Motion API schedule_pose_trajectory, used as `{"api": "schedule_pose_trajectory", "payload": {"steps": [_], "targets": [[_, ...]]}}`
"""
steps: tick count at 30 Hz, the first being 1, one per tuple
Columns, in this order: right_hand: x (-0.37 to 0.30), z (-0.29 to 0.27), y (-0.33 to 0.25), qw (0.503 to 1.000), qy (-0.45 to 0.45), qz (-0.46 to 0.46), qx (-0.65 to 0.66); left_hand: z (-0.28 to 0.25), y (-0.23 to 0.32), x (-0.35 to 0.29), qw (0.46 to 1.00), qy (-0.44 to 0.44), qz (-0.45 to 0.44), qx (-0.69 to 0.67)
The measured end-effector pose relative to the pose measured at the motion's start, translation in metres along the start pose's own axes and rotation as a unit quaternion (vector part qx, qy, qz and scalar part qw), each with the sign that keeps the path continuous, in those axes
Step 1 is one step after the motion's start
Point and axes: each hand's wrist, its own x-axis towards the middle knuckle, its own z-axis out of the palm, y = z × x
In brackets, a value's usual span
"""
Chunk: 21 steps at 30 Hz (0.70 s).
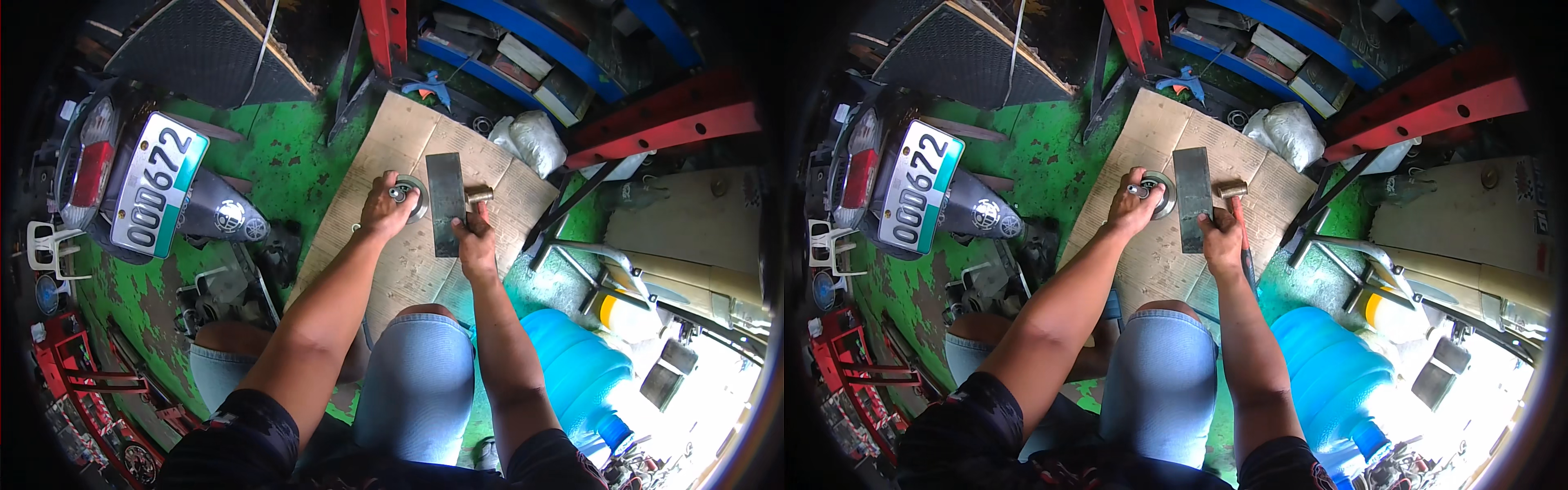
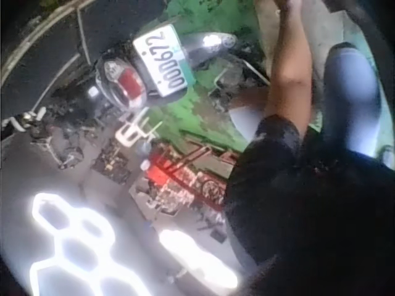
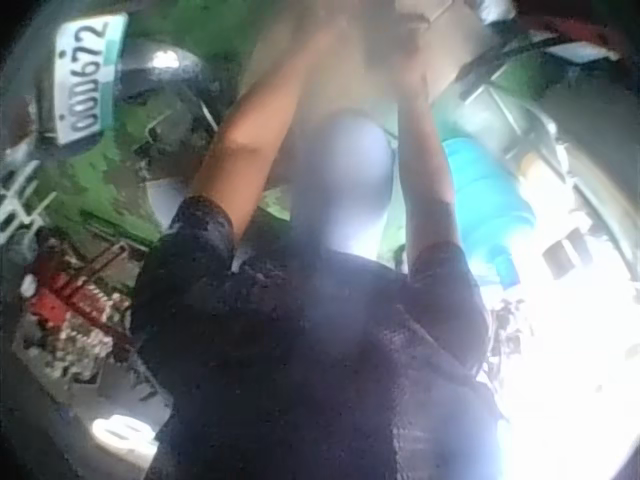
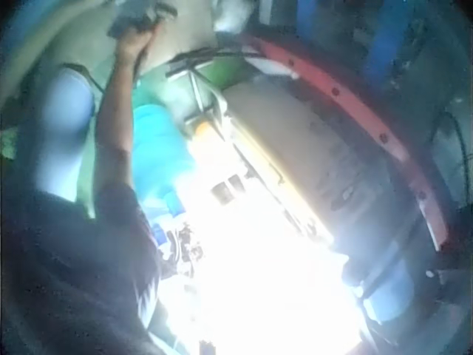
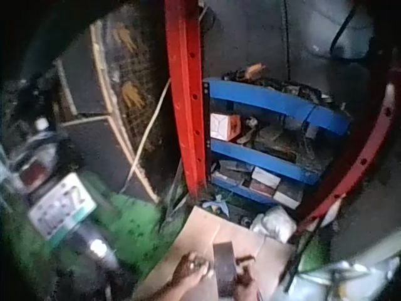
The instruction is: The person uses a hydraulic press to fit a bearing onto a metal shaft. They repeatedly measure the assembly with a caliper, tap it with a hammer on a block, and re-press it to ensure proper seating. The process involves multiple cycles of pressing, measuring, and hammering.
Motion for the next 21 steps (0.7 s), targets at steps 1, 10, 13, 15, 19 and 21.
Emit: {"api": "schedule_pose_trajectory", "payload": {"steps": [1, 10, 13, 15, 19, 21], "targets": [[0.002, 0.000, 0.002, 1.000, -0.003, 0.008, 0.003, 0.000, -0.002, 0.002, 1.000, -0.001, -0.004, -0.004], [0.001, 0.003, 0.006, 0.999, -0.016, 0.017, 0.042, 0.003, -0.009, -0.002, 1.000, 0.016, 0.019, -0.014], [0.005, 0.000, 0.009, 0.999, -0.020, 0.030, -0.009, 0.004, -0.011, -0.003, 1.000, 0.015, 0.009, -0.015], [0.006, 0.000, 0.012, 0.999, -0.030, 0.033, 0.006, 0.004, -0.010, -0.003, 1.000, 0.018, 0.008, -0.021], [0.007, 0.008, 0.022, 0.998, -0.044, 0.034, 0.015, 0.002, 0.004, -0.006, 1.000, 0.002, -0.002, 0.011], [0.007, 0.011, 0.035, 0.998, -0.039, 0.020, -0.048, 0.004, 0.007, -0.005, 1.000, -0.009, 0.002, 0.026]]}}
